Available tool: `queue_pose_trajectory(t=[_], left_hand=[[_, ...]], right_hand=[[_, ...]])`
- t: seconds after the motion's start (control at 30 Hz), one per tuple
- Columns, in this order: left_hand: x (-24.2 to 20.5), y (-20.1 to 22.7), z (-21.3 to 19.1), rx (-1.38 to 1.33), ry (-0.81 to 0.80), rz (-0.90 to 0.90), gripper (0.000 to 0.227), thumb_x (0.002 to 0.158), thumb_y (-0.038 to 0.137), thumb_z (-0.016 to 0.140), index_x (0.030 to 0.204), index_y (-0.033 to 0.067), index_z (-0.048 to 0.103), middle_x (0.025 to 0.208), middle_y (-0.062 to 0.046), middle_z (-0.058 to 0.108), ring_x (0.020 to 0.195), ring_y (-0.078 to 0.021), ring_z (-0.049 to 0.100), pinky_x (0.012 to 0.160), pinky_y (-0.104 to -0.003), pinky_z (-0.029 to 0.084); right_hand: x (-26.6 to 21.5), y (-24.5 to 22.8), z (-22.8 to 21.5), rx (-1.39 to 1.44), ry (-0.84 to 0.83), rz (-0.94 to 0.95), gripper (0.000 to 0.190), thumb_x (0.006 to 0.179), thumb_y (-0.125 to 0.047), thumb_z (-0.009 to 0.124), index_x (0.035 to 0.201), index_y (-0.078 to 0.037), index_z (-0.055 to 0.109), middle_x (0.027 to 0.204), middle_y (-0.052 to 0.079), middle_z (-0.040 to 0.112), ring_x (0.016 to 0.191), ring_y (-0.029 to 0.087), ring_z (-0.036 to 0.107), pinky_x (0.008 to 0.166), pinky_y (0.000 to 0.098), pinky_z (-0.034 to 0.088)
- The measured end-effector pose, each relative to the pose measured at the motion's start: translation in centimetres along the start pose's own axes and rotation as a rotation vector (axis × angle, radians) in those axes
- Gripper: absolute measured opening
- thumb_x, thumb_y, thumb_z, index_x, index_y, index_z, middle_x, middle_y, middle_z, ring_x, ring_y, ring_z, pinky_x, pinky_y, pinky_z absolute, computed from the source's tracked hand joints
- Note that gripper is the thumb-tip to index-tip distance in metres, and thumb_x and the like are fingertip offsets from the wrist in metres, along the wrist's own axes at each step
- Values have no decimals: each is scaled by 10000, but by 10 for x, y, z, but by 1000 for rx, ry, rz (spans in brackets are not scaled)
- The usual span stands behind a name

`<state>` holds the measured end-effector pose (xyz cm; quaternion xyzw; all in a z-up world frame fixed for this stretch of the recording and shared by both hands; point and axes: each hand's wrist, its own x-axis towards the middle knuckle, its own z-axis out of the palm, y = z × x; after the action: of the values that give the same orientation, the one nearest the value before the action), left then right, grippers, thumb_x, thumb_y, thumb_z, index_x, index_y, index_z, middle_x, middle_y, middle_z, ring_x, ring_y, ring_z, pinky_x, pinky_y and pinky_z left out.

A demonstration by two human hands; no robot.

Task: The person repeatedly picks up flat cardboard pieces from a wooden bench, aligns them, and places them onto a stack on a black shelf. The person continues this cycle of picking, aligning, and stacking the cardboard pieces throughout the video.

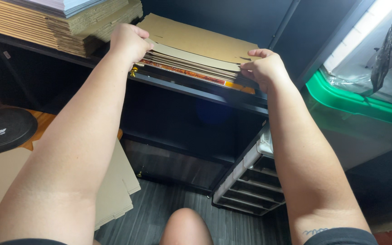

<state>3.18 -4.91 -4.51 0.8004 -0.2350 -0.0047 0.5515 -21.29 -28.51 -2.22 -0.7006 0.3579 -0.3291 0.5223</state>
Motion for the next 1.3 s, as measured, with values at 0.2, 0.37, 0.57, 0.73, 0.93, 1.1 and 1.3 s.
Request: queue_pose_trajectory(t=[0.2,0.37,0.57,0.73,0.93,1.1,1.3], left_hand=[[-3,2,0,52,-7,-37,323,851,156,858,1158,114,769,1236,-115,726,1076,-246,729,979,-362,598],[-2,-1,1,73,-17,-47,314,859,150,846,1162,119,769,1221,-100,730,984,-221,738,875,-333,614],[-2,-3,3,83,-23,-58,324,872,154,835,1186,123,765,1216,-104,730,840,-216,737,736,-313,627],[-3,0,4,112,-29,-95,305,882,172,822,1182,151,767,1140,-77,747,728,-195,710,682,-318,609],[-9,-4,1,110,36,-58,314,868,159,807,1180,137,772,1207,-78,735,865,-231,744,784,-331,632],[-58,-20,-28,68,207,149,305,898,219,769,1200,178,746,1316,-103,553,1314,-292,495,1060,-424,475],[-156,-115,-62,5,209,399,334,871,187,777,1180,62,749,1136,-202,652,1141,-407,622,1009,-474,496]], right_hand=[[-14,-5,2,-178,45,-12,473,791,-52,827,1203,-218,662,980,41,726,722,105,730,697,153,594],[-19,-6,4,-279,67,-6,468,793,-109,846,1202,-266,681,972,-2,718,688,69,667,650,172,550],[-26,-6,3,-352,58,-27,432,811,-137,823,1200,-249,671,857,-19,688,657,50,629,627,214,522],[-27,-7,3,-397,76,-26,432,803,-164,817,1202,-245,673,895,-20,688,674,54,632,643,240,524],[-32,-9,-2,-596,117,-85,645,783,-272,869,1376,-260,614,1363,56,601,1021,163,676,905,320,545],[-58,-4,-2,-131,231,-505,278,863,-251,808,1126,-189,742,711,-93,457,630,22,482,644,199,458],[-115,56,53,383,-52,-725,296,894,24,789,1175,-27,711,710,28,494,491,60,475,506,166,426]])
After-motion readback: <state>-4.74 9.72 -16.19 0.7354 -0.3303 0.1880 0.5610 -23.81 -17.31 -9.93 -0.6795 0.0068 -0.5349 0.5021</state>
